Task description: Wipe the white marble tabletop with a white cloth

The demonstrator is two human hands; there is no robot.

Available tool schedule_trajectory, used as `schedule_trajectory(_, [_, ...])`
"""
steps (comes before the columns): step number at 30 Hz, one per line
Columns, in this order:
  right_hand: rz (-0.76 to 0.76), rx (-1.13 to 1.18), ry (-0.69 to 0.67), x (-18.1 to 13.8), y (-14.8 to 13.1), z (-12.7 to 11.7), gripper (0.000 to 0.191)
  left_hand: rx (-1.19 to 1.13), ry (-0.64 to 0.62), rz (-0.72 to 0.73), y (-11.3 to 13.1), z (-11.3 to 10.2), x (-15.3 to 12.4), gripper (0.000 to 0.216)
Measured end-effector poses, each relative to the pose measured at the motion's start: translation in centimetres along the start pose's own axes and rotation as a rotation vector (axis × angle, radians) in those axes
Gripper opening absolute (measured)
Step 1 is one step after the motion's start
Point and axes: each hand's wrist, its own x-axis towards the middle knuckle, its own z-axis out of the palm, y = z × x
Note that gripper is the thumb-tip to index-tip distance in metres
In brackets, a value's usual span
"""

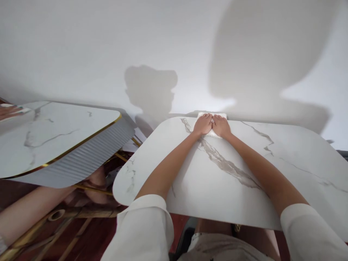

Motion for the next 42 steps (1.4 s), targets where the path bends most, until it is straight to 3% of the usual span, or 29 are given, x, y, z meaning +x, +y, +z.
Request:
schedule_trajectory(8, [0.08,-0.056,0.026,-6.6,-1.2,-1.9,0.049,0.003,-0.016,0.17,3.8,-0.8,-3.9,0.051])
schedule_trajectory(15, [0.029,-0.048,-0.042,-13.3,-6.5,-3.9,0.051,-0.009,0.041,0.185,4.3,-2.3,-12.4,0.052])
schedule_trajectory(21, [-0.079,0.008,-0.103,-18.7,-10.9,-5.2,0.054,0.033,-0.001,0.033,6.1,-5.2,-21.3,0.054])
schedule_trajectory(26, [-0.154,0.065,-0.099,-22.6,-11.2,-6.3,0.054,-0.025,-0.062,-0.104,9.6,-7.1,-25.0,0.055])
schedule_trajectory(29, [-0.162,0.077,-0.071,-24.1,-9.6,-6.9,0.054,-0.089,-0.106,-0.138,11.8,-7.3,-25.0,0.056])
schedule_trajectory(33, [-0.137,0.066,-0.059,-23.9,-6.6,-7.5,0.054,-0.136,-0.089,-0.098,13.8,-6.6,-22.7,0.056])
schedule_trajectory(37, [-0.115,0.005,-0.094,-20.7,-3.4,-7.0,0.054,-0.143,-0.075,-0.076,13.9,-5.5,-18.4,0.054])
schedule_trajectory(42, [-0.153,-0.027,-0.059,-15.0,-0.7,-5.3,0.051,-0.107,-0.063,-0.092,11.7,-4.1,-12.8,0.052])
